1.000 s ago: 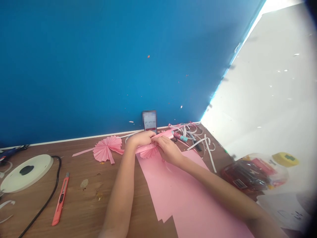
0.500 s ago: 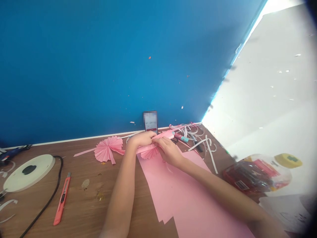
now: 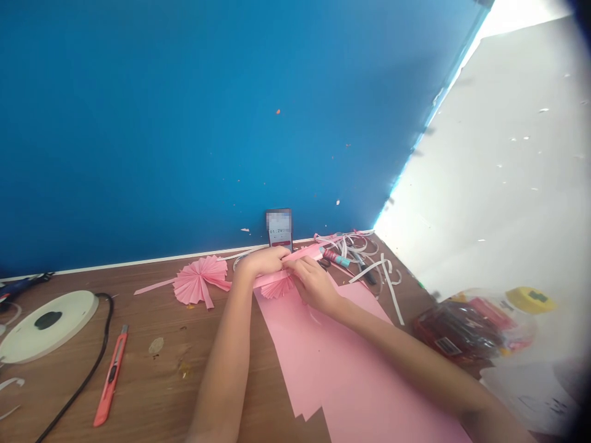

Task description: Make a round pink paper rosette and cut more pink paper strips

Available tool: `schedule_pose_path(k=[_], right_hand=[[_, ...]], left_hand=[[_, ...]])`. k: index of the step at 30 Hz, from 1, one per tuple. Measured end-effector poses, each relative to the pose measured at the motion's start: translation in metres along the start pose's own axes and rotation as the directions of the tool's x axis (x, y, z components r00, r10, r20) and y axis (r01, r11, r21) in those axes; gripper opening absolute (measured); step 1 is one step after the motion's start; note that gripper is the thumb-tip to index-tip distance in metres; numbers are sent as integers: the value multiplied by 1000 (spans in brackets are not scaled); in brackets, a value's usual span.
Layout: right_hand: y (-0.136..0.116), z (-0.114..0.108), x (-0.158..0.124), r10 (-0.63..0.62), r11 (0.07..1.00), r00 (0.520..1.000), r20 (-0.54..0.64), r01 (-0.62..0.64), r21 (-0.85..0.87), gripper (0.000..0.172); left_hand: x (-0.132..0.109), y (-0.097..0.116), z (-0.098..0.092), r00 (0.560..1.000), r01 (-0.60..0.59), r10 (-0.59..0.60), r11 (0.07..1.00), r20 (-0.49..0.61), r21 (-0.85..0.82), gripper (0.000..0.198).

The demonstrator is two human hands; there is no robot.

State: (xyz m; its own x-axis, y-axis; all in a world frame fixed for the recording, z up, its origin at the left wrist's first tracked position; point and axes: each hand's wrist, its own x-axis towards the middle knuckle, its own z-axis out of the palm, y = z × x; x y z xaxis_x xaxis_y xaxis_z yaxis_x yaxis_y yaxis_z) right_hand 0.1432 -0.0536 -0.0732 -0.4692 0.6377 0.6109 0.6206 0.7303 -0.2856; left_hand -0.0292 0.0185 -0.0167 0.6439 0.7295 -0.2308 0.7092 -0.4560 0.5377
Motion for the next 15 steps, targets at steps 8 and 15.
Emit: schedule_pose_path(k=[8,15], right_hand=[[1,-2,1,8,1000,1000,30,-8,-7,41],[0,1,1,13,1000,1000,15,-12,-6,36]], left_hand=[[-1,3,-1,1000,11,-11,1000,8,-4,7],[1,-1,-1,1000,27,-27,1000,0,5,10]])
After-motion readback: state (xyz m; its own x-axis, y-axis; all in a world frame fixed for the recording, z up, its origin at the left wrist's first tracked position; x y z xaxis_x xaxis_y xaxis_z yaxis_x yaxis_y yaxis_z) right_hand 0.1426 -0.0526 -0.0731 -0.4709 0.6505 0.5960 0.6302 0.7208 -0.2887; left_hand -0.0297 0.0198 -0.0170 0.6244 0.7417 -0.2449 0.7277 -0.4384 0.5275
